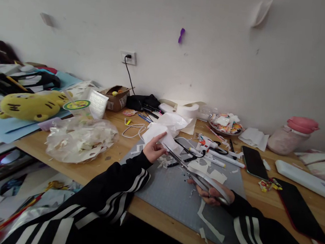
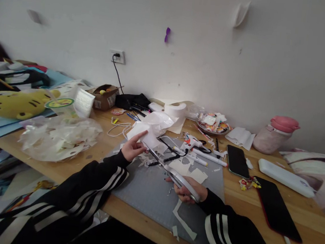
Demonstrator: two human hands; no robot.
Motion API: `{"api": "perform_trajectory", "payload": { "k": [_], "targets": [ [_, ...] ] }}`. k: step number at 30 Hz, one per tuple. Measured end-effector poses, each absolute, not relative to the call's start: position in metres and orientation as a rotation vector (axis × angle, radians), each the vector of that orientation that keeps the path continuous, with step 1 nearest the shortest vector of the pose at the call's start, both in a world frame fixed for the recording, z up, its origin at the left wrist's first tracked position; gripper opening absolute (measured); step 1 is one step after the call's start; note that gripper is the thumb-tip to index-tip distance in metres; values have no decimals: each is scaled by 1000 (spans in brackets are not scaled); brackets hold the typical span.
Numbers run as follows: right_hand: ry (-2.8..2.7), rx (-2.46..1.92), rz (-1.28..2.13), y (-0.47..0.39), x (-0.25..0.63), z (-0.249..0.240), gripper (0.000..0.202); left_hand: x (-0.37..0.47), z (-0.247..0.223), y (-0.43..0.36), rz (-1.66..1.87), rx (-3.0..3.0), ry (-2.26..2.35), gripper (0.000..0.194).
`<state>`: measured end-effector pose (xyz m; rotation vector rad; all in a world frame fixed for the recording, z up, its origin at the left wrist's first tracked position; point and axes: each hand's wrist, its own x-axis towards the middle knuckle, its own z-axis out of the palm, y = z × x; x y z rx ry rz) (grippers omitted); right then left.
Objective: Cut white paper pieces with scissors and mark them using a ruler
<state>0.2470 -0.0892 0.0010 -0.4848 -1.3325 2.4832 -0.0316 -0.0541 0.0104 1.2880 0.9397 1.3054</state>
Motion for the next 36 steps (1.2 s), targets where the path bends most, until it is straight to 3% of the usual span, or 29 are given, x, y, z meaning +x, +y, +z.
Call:
{"api": "perform_trajectory", "payload": {
  "k": [17,36],
  "targets": [
    [-1425,-541,2377,-90,240,2,57,-32,15,-55,1264,1251,962,108],
    [-1385,-562,2482,-86,243,5,53,-35,14,-54,1263,1244,930,105]
  ]
}}
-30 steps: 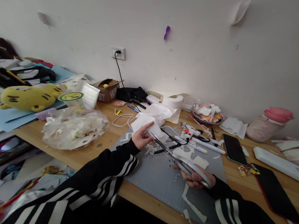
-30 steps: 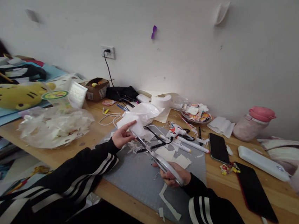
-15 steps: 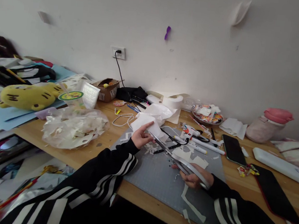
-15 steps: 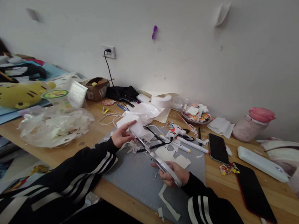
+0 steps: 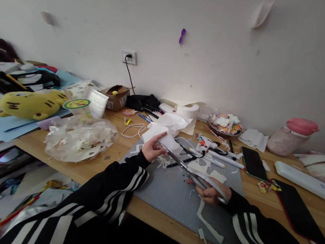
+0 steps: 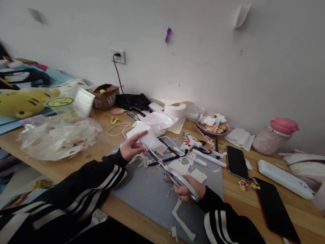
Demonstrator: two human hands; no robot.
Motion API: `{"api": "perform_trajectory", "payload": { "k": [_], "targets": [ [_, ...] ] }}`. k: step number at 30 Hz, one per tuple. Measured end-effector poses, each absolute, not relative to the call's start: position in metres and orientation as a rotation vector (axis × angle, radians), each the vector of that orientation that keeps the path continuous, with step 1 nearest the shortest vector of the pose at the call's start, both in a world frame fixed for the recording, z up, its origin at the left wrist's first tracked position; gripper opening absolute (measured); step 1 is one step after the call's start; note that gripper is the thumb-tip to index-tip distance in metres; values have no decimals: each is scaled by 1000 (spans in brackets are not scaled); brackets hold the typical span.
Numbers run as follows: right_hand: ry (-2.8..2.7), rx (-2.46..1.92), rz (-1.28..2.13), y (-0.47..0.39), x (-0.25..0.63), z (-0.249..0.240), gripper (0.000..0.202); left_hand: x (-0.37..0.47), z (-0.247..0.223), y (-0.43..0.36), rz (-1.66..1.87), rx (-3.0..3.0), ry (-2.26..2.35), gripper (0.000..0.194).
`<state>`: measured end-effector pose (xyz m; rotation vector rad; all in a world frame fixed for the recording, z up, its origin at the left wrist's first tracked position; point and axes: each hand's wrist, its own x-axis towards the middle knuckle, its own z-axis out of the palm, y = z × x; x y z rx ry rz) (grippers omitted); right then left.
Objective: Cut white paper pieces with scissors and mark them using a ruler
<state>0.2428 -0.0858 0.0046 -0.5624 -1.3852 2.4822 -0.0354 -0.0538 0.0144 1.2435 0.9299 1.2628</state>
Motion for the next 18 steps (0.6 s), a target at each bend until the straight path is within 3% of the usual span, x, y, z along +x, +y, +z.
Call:
{"api": "perform_trajectory", "payload": {
  "k": [18],
  "targets": [
    [-1417,-565,2474,-85,245,0,57,-35,18,-55,1259,1230,938,111]
  ]
}}
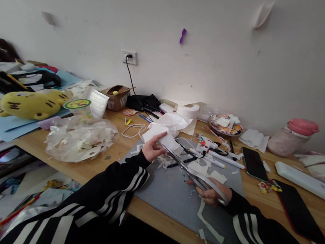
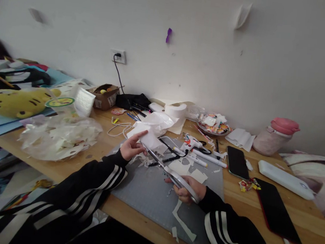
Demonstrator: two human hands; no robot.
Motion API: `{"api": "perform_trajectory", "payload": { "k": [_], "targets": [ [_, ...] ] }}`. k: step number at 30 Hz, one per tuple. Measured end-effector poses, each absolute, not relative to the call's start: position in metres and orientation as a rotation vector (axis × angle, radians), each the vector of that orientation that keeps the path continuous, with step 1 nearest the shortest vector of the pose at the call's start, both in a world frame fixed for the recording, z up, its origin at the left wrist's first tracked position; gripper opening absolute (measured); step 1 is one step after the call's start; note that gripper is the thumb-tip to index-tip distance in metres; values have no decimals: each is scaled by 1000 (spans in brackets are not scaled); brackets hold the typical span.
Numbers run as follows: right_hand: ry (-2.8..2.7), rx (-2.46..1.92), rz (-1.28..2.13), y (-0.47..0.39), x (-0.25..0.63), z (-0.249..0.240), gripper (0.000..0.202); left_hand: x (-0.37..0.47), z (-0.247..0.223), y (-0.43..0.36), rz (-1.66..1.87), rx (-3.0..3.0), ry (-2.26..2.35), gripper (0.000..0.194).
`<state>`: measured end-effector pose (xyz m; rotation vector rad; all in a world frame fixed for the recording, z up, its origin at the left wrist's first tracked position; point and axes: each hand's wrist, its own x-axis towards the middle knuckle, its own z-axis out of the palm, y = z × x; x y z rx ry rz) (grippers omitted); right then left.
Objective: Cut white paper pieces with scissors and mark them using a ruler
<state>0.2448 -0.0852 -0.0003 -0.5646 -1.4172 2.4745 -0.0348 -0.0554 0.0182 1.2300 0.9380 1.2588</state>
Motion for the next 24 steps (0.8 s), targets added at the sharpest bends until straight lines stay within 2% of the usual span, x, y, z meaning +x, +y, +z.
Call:
{"api": "perform_trajectory", "payload": {
  "k": [9,15,21,24],
  "targets": [
    [-1403,-551,2455,-87,245,0,57,-36,18,-55,1267,1229,909,103],
    [-1405,-604,2445,-87,244,5,61,-35,21,-56,1245,1228,931,111],
    [-1346,-686,2427,-88,242,7,49,-35,18,-53,1246,1148,935,103],
    [-1342,-666,2410,-89,239,6,53,-35,16,-51,1254,1138,965,103]
  ]
}}
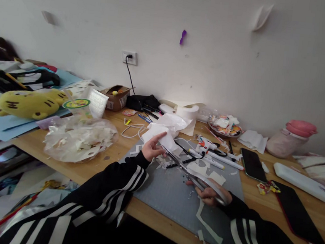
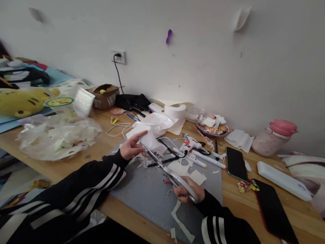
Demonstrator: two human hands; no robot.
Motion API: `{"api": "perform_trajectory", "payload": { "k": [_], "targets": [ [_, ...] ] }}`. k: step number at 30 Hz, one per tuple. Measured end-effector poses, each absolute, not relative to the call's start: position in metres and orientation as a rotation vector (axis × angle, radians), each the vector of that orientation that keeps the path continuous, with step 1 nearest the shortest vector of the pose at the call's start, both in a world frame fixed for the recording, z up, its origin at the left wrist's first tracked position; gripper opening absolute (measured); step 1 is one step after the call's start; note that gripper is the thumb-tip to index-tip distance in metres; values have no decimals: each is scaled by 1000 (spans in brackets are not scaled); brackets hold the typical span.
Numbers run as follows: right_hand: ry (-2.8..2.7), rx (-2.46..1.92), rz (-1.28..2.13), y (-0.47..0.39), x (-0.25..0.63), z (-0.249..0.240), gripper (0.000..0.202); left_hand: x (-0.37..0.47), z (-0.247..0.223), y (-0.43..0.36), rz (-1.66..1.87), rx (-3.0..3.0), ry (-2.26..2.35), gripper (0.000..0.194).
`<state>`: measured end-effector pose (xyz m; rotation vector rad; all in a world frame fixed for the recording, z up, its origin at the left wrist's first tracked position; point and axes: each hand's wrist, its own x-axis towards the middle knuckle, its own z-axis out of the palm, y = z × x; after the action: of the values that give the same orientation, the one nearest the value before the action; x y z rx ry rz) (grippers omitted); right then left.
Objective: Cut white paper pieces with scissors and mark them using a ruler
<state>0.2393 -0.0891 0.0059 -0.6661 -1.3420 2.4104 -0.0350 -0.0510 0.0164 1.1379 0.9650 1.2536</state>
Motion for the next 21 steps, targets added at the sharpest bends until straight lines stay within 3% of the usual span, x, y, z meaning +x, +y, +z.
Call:
{"api": "perform_trajectory", "payload": {
  "k": [6,21],
  "targets": [
    [-1351,-694,2440,-91,235,11,69,-35,19,-52,1204,1214,1048,97],
    [-1352,-683,2401,-93,241,7,52,-36,16,-51,1236,1296,1029,102]
  ]
}}
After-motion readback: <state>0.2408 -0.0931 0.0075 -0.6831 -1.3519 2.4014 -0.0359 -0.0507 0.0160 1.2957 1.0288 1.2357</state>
